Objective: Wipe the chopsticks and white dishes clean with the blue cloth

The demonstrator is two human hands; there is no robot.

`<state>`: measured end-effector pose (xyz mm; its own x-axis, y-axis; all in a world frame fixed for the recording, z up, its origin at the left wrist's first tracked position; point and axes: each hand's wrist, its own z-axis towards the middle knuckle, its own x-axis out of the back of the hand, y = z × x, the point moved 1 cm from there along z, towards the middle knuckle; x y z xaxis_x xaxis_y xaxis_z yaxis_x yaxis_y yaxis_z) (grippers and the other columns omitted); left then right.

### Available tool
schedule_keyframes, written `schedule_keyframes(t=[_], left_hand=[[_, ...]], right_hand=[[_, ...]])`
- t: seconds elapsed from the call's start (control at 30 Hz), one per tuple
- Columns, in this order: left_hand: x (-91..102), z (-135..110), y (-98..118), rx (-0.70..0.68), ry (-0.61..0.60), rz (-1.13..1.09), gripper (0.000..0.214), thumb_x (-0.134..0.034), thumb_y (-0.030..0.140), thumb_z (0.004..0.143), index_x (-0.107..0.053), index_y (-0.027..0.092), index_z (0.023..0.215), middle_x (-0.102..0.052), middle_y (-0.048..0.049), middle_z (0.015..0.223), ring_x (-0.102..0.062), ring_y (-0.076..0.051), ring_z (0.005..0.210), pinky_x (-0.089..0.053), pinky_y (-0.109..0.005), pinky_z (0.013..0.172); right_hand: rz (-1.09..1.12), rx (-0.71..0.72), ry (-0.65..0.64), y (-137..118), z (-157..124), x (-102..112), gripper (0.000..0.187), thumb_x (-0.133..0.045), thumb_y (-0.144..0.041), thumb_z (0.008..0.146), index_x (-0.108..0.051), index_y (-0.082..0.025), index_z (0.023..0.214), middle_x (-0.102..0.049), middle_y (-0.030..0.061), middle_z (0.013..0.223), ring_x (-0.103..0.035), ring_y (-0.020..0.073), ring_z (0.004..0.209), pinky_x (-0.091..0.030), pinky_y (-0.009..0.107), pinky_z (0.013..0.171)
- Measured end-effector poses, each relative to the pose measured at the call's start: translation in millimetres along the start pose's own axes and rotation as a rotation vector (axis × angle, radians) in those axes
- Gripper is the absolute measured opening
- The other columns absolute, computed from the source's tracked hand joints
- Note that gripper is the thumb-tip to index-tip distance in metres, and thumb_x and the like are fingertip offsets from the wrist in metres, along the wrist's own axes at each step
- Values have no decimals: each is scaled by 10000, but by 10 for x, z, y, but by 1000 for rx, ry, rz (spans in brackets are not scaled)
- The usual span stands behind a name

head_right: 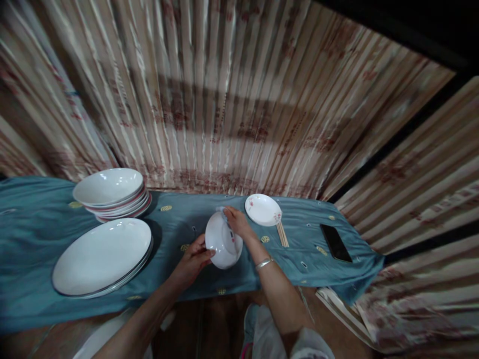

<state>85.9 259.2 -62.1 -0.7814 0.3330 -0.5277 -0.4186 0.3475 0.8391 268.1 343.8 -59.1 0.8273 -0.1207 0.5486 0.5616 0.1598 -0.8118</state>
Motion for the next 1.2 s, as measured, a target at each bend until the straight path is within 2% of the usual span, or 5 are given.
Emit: schedule_keyframes(t=[0.13,0.37,0.53,0.73,1.2], left_hand=[[-10,-16,22,1,-2,1,494,-802,311,565,-618,164,1000,-706,-50,848,-638,-192,739,-507,-298,668],[19,-6,26,35,41,17,458,-813,298,568,-630,176,970,-709,-42,850,-650,-201,777,-512,-319,713],[27,5,54,32,69,-56,461,-838,276,528,-650,173,937,-710,-40,804,-658,-212,775,-520,-345,730],[91,37,27,9,107,-119,471,-852,241,502,-670,156,928,-704,-47,787,-656,-225,793,-523,-381,765],[95,50,26,-17,123,-162,386,-840,215,503,-678,156,849,-698,-30,746,-639,-182,708,-511,-318,694]], right_hand=[[-11,-141,75,219,-5,12,347,-400,-395,897,-655,-206,755,-671,16,758,-616,180,791,-483,307,825],[-62,-264,213,561,-444,-73,466,-269,-402,940,-679,-180,967,-719,116,990,-644,229,1009,-477,372,926],[-62,-165,334,637,-841,-241,517,-254,-460,959,-634,-170,1156,-695,152,1135,-631,249,1095,-460,437,974],[-42,-128,454,498,-1263,-438,558,-276,-443,968,-547,-98,1314,-583,205,1325,-521,279,1276,-389,507,1069],[-241,-54,393,-109,-1807,-836,554,-259,-385,1007,-260,-162,1515,-270,128,1570,-206,252,1467,-286,516,1153]])
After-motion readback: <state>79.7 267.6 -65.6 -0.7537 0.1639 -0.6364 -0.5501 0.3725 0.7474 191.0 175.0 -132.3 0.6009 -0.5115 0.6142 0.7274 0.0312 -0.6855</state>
